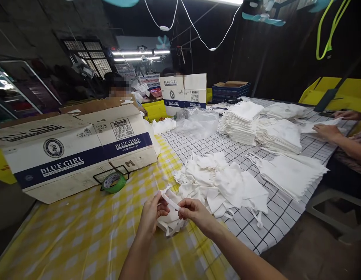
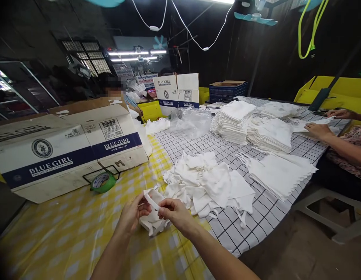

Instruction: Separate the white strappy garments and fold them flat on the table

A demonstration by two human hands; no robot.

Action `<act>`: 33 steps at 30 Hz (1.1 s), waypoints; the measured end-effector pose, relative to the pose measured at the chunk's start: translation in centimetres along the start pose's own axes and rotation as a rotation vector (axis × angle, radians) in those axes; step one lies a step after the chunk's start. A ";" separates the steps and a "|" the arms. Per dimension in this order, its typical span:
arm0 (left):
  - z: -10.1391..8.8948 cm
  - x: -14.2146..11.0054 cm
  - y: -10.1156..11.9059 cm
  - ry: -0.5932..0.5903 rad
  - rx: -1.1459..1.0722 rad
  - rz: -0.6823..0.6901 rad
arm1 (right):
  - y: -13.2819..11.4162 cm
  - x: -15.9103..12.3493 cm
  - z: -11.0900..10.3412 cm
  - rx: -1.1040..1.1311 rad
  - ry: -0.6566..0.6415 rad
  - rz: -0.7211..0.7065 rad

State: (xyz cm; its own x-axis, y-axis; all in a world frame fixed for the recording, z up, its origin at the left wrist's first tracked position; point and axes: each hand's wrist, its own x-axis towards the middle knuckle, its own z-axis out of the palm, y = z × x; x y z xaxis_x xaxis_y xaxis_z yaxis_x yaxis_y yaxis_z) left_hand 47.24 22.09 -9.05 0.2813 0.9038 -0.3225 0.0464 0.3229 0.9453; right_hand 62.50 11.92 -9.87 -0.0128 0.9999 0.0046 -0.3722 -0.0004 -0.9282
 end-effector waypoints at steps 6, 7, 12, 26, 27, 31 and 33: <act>0.1 -0.2 -3.1 0.180 0.711 0.556 | 0.2 0.5 0.1 -0.011 0.039 0.012; 0.4 -0.2 -3.4 0.109 0.753 0.608 | 0.2 0.5 0.2 -0.015 0.026 0.009; 0.8 0.7 -2.3 0.052 0.614 0.398 | 0.7 1.2 0.3 -0.045 0.051 -0.010; -0.1 4.4 6.0 -0.069 -0.245 0.238 | -1.5 12.1 -0.2 -0.101 -0.085 -0.055; -0.5 5.1 6.0 -0.012 -0.259 0.263 | -2.7 13.9 -0.5 -0.110 -0.019 -0.090; -2.1 9.4 2.1 0.329 -0.162 0.290 | -9.2 23.0 -1.9 -0.190 0.290 -0.194; -2.1 11.9 -1.9 0.426 -0.039 0.322 | -12.7 28.2 -2.6 -0.214 0.362 -0.230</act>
State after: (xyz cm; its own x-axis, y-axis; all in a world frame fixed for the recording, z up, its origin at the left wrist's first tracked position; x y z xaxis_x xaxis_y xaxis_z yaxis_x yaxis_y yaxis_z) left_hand 48.53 32.86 -14.76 -0.1390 0.9902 -0.0158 -0.0163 0.0137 0.9998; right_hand 69.33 40.20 1.08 0.3857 0.9142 0.1240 -0.1278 0.1861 -0.9742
